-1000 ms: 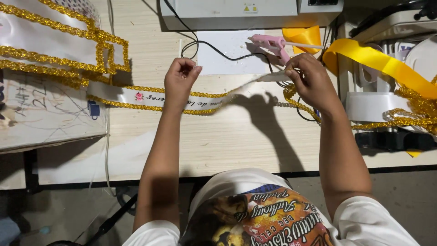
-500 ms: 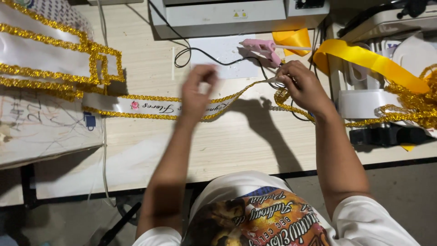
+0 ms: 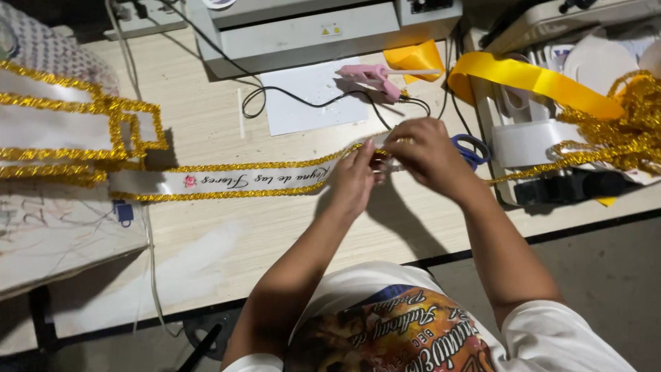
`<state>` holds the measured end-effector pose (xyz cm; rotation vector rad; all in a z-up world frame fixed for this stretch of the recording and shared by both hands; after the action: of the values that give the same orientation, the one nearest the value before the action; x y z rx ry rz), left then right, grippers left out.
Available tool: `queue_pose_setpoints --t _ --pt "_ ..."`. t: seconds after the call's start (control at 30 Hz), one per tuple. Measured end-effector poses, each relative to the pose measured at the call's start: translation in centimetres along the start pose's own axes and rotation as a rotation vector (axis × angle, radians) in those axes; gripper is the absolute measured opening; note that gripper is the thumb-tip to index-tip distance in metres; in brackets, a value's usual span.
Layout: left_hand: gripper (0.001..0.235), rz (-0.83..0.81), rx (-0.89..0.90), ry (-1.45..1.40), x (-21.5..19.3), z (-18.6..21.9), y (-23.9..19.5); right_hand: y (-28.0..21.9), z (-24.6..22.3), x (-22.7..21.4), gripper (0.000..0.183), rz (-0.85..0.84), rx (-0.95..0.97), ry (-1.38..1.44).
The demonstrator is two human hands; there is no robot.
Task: The person decorates a white sash with gold tinsel trim. They apply hot glue to the sash, press the tinsel onto the glue, and trim the excess with scissors. The process is repeated for both sides of the sash.
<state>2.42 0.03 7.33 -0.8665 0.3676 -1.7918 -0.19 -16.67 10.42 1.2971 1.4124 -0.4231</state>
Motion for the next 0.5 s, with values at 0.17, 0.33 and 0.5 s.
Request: queue_pose_setpoints --t 0.17,0.33,0.5 --pt "0.022 -0.084 0.113 -0.462 -4.4 -6.4 6.9 -4.8 2.2 0.0 0.03 0.059 0.116 0.017" --pt "0.012 -0.098 0.142 -0.634 -3.4 -5.5 6.1 -9.7 7.1 1.6 0.019 0.112 0.458 0.241" --pt "0.009 -0.198 0.237 -0.778 -3.0 -5.1 6.4 -16.9 14.4 8.2 0.026 -0.156 0.628 -0.489"
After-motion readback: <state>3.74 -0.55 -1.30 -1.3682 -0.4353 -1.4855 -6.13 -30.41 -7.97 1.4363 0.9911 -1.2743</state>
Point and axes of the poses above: each hand's wrist, its own y-axis towards the middle knuckle, its own x-axis out of the palm, z = x × y, the point moved 3 cm from there along y, towards the middle knuckle, and after that the axes turned 15 degrees about -y, right-handed, at the moved point
